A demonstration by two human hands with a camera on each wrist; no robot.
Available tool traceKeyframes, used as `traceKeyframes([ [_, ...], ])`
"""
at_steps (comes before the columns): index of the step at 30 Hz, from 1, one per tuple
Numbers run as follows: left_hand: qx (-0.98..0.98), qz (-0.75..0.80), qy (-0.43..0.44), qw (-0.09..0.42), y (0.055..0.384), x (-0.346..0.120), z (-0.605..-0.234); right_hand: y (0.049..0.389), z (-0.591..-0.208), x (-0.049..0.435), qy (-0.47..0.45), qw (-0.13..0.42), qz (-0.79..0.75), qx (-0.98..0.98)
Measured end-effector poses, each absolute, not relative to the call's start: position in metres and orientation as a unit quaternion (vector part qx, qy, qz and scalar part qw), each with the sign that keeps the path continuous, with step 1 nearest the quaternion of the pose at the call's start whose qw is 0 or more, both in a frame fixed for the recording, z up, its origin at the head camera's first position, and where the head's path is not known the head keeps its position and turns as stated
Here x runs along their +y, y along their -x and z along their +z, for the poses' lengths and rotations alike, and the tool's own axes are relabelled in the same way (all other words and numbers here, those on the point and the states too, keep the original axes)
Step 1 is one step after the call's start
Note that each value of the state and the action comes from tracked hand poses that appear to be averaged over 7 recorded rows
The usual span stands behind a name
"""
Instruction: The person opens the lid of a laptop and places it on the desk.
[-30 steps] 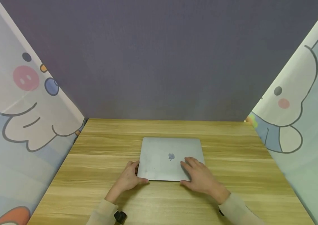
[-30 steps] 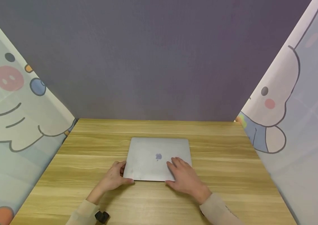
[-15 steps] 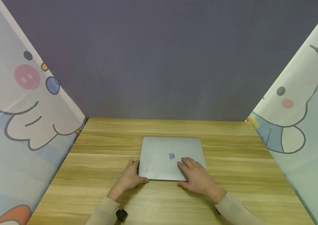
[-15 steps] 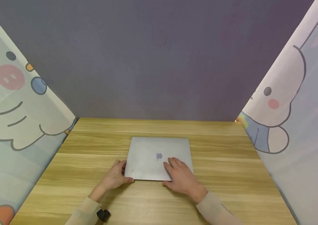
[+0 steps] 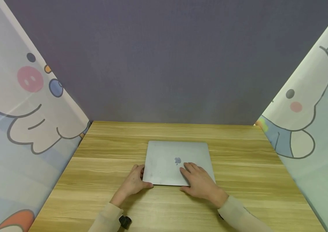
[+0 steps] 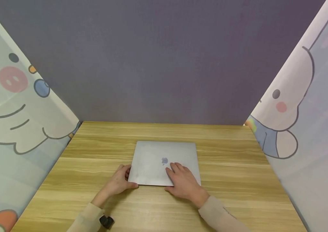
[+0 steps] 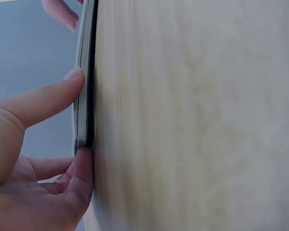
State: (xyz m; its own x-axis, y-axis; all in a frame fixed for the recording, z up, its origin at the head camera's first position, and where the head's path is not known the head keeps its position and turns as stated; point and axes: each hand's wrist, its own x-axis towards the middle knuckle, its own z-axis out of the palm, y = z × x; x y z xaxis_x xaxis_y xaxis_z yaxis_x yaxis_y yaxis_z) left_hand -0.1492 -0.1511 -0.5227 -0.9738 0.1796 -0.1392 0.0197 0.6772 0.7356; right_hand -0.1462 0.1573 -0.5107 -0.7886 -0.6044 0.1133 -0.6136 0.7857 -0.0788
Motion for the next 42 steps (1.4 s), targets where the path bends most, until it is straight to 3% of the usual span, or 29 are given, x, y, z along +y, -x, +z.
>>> traceKeyframes([
  [25, 0.896, 0.433, -0.066, 0.078, 0.152, -0.157, -0.530, 0.151, -0.515, 0.151, -0.325, 0.048, 0.034, -0.944],
  [42, 0.901, 0.413, -0.096, 0.090, 0.150, -0.160, -0.530, 0.160, -0.512, 0.149, -0.376, 0.117, -0.005, -0.919],
])
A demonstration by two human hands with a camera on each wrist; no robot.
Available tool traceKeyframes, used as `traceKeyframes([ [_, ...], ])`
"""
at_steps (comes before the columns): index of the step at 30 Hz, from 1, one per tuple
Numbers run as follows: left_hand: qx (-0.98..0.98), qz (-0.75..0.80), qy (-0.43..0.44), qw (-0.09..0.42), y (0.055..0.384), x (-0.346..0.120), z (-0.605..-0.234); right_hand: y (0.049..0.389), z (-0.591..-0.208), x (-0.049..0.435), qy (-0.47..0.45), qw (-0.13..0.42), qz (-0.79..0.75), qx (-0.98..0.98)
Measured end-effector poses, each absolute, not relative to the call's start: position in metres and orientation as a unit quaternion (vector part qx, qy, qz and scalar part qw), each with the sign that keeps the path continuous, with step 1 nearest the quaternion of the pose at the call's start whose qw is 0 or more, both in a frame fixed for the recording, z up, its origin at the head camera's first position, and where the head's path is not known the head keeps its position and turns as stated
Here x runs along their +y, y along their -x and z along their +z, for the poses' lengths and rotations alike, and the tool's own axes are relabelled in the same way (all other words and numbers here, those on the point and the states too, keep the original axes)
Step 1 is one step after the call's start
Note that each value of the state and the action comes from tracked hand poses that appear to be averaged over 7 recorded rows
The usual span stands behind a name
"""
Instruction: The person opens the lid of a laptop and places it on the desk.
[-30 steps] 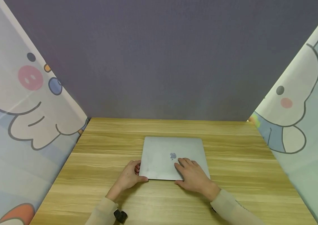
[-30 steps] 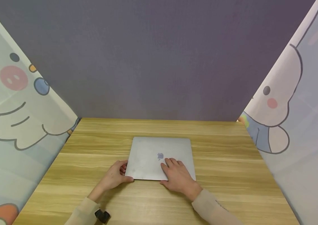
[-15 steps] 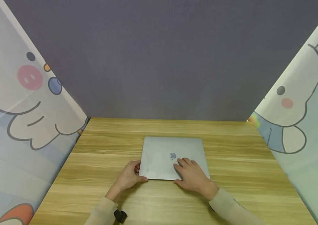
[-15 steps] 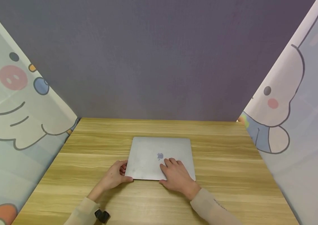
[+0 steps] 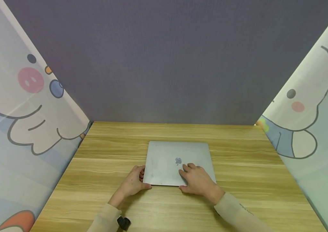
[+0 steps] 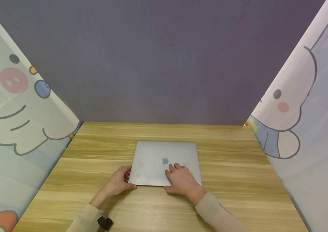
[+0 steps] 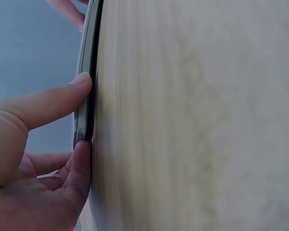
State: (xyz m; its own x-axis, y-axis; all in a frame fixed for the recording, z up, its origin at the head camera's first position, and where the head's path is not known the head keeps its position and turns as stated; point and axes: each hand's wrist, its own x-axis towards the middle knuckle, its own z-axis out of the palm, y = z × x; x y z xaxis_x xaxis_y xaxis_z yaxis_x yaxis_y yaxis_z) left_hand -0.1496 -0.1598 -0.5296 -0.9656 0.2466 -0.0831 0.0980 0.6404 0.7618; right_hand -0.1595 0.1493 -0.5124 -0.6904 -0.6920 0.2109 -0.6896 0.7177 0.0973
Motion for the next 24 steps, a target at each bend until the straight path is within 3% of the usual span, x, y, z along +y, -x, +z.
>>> traceKeyframes([
  [24, 0.911, 0.389, -0.112, 0.083, 0.1494, -0.1592, -0.5270, 0.1655, -0.5150, 0.1484, -0.392, 0.154, -0.014, -0.907],
])
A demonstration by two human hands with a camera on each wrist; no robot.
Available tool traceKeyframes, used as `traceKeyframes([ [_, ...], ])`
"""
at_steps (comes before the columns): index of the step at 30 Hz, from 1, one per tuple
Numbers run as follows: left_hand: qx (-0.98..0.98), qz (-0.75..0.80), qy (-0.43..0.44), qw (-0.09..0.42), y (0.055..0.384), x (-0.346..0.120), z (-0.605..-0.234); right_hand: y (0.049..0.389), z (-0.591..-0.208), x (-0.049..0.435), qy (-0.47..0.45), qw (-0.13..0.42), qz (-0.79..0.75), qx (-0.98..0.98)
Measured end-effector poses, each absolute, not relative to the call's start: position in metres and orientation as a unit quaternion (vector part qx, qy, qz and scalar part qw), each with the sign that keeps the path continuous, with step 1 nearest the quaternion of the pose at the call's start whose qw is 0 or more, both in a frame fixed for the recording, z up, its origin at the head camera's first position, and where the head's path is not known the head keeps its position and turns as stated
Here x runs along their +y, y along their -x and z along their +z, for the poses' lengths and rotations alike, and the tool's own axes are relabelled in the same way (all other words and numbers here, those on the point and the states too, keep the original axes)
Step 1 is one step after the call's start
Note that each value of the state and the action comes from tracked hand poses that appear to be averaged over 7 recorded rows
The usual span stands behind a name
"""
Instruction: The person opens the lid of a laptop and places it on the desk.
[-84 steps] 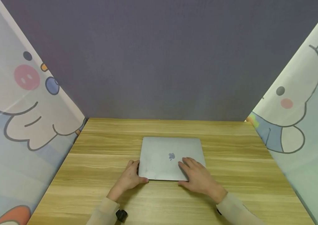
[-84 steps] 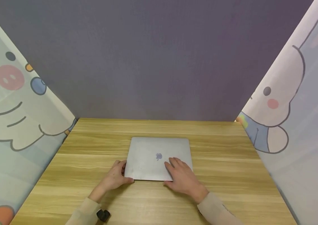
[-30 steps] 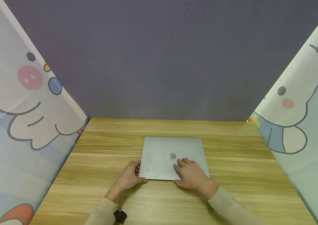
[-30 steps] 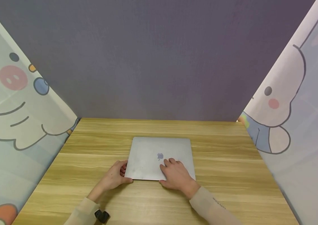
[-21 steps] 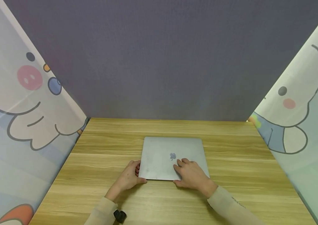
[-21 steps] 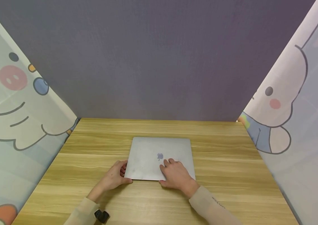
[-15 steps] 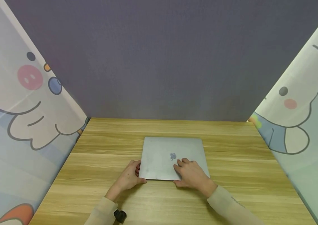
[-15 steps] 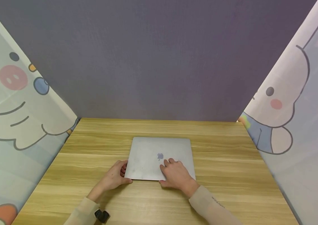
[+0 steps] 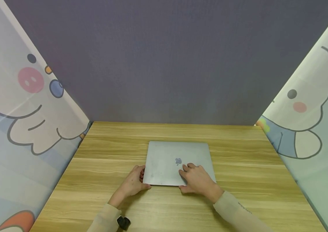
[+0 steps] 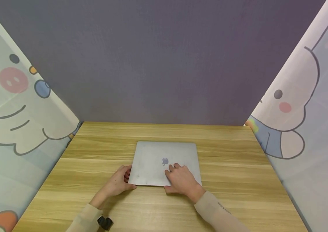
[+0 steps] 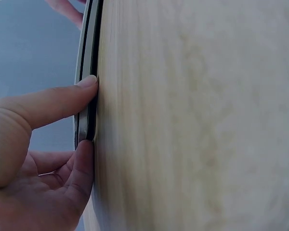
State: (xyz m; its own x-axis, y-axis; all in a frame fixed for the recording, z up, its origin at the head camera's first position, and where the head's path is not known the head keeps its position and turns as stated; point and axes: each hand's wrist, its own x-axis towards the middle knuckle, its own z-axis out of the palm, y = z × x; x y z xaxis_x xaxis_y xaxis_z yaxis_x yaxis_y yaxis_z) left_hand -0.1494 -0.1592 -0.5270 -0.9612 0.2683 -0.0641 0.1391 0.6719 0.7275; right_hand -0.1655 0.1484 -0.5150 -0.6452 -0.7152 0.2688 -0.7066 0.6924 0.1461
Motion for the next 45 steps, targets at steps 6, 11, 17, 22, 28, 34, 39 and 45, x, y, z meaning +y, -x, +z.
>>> traceKeyframes([
  [6, 0.909, 0.392, -0.115, 0.081, 0.150, -0.159, -0.527, 0.167, -0.515, 0.149, -0.395, 0.153, -0.011, -0.906],
  [11, 0.909, 0.391, -0.117, 0.080, 0.150, -0.159, -0.528, 0.167, -0.515, 0.149, -0.395, 0.148, -0.013, -0.907],
  [17, 0.912, 0.386, -0.113, 0.082, 0.150, -0.160, -0.530, 0.168, -0.513, 0.149, -0.399, 0.152, -0.007, -0.904],
  [22, 0.912, 0.388, -0.107, 0.082, 0.150, -0.161, -0.530, 0.169, -0.510, 0.149, -0.404, 0.151, 0.007, -0.902],
  [28, 0.910, 0.395, -0.100, 0.084, 0.151, -0.162, -0.529, 0.170, -0.503, 0.150, -0.401, 0.142, 0.009, -0.905],
  [34, 0.910, 0.391, -0.106, 0.084, 0.152, -0.162, -0.528, 0.171, -0.498, 0.151, -0.401, 0.135, 0.011, -0.906],
  [39, 0.917, 0.376, -0.106, 0.078, 0.153, -0.161, -0.528, 0.173, -0.496, 0.152, -0.403, 0.136, 0.013, -0.905],
  [45, 0.922, 0.364, -0.109, 0.077, 0.154, -0.161, -0.527, 0.175, -0.494, 0.153, -0.413, 0.136, 0.027, -0.900],
])
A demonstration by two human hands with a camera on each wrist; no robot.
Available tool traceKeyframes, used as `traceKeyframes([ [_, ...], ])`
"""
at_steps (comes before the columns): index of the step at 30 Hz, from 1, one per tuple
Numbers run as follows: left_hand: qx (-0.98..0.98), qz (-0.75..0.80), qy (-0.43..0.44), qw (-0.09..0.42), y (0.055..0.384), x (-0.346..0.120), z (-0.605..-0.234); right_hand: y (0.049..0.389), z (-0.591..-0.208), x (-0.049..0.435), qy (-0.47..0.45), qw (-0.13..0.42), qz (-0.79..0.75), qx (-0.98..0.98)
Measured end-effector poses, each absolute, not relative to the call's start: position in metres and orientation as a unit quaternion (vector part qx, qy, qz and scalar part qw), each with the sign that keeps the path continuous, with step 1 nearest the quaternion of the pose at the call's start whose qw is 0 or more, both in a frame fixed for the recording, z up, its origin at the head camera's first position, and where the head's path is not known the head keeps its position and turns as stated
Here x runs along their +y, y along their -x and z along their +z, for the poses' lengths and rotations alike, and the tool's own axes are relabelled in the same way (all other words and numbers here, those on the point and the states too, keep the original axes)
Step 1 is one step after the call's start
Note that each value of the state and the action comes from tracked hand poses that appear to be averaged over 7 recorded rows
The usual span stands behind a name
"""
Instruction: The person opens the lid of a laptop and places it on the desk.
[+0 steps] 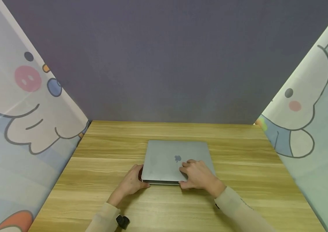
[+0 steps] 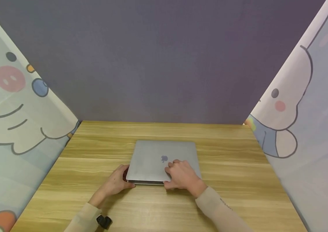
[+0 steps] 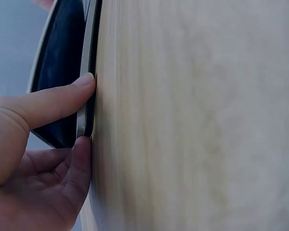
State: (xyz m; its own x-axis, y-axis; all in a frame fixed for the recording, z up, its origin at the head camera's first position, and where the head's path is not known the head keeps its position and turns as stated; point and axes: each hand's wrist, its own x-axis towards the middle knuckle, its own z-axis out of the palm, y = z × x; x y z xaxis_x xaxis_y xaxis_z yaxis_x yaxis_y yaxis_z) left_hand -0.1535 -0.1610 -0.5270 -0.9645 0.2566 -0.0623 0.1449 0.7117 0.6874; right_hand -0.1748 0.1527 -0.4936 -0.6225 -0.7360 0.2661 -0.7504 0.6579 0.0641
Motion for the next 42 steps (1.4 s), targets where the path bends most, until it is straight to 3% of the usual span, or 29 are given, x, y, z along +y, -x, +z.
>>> traceKeyframes([
  [23, 0.919, 0.363, -0.130, 0.077, 0.154, -0.163, -0.524, 0.180, -0.471, 0.154, -0.389, 0.074, 0.084, -0.915],
  [42, 0.916, 0.377, -0.114, 0.079, 0.152, -0.162, -0.525, 0.184, -0.463, 0.159, -0.383, 0.074, 0.137, -0.911],
])
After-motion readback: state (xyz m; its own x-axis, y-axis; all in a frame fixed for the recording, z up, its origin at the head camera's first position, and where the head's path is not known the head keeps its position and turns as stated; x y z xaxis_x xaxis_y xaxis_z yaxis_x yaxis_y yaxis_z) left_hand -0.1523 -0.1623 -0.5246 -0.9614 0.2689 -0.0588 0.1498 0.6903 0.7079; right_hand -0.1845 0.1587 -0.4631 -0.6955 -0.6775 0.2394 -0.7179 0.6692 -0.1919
